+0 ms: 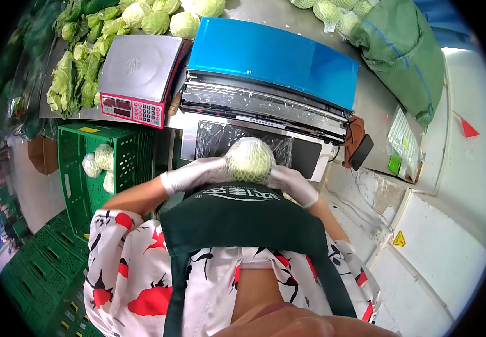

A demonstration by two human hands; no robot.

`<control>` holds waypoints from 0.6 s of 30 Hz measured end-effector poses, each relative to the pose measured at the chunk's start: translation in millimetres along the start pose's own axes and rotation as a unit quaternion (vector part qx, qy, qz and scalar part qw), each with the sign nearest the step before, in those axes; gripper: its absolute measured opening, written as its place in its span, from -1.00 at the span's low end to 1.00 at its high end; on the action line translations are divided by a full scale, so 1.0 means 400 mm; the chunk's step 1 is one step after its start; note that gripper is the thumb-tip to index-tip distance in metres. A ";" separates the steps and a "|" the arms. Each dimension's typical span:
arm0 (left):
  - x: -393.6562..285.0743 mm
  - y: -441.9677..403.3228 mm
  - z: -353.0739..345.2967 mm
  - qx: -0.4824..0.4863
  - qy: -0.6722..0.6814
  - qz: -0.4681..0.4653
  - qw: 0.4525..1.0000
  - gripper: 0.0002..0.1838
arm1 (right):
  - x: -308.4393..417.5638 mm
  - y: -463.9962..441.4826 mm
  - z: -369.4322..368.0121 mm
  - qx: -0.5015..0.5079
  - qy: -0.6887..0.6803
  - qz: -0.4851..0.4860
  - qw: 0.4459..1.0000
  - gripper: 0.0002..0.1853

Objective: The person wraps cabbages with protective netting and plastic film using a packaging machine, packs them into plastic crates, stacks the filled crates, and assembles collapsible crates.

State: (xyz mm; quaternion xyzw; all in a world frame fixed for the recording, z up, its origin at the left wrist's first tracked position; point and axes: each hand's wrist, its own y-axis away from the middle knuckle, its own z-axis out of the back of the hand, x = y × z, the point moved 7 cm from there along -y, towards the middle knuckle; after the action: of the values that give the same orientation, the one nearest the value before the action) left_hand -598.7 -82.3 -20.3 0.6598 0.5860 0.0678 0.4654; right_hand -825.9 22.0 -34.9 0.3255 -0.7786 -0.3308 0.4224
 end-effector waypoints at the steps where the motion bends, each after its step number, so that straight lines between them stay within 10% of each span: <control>1: 0.013 0.013 0.022 -0.031 -0.072 -0.039 0.996 -0.22 | 0.034 0.014 0.030 -0.085 0.181 0.190 0.961 -0.64; 3: -0.030 0.074 0.015 -0.161 -0.399 -0.193 0.882 -0.44 | 0.071 0.127 -0.014 -0.233 0.488 0.510 0.669 -0.73; 4: -0.036 0.096 0.022 -0.201 -0.514 -0.280 0.786 -0.50 | 0.027 0.107 0.026 -0.253 0.317 0.374 0.834 -0.71; 5: -0.037 0.113 0.018 -0.238 -0.611 -0.360 0.663 -0.55 | 0.030 0.109 0.043 -0.275 0.225 0.332 0.874 -0.71; 8: -0.099 0.160 0.016 -0.285 -0.351 -0.264 0.852 -0.65 | 0.009 0.121 0.064 -0.310 -0.007 0.213 0.926 -0.68; 13: 0.117 0.041 0.136 -0.200 -0.062 -0.083 0.974 -0.69 | -0.197 0.023 0.142 -0.269 0.000 0.003 0.963 -0.70; 14: 0.175 -0.017 0.151 -0.159 -0.197 -0.115 0.961 -0.70 | -0.275 -0.044 0.168 -0.199 0.026 -0.044 0.979 -0.71; 15: 0.232 -0.071 0.162 -0.116 -0.329 -0.146 0.926 -0.71 | -0.276 -0.125 0.166 -0.153 0.348 0.138 0.914 -0.74; 16: 0.247 -0.109 0.150 -0.122 -0.352 -0.136 0.918 -0.74 | -0.298 -0.172 0.091 -0.082 0.620 0.303 0.719 -0.73; 17: 0.238 -0.152 0.127 -0.131 -0.377 -0.129 0.908 -0.75 | -0.303 -0.238 0.055 -0.007 0.345 0.234 0.909 -0.69; 18: 0.202 -0.166 0.062 -0.062 -0.651 -0.162 0.739 -0.76 | -0.303 -0.268 0.020 0.054 0.269 0.255 0.927 -0.64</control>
State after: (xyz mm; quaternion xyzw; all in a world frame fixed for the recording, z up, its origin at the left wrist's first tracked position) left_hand -605.5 -36.0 -117.0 0.4081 0.2333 -0.4185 0.7771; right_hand -756.5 58.0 -176.7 0.2151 -0.7094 -0.0699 0.6675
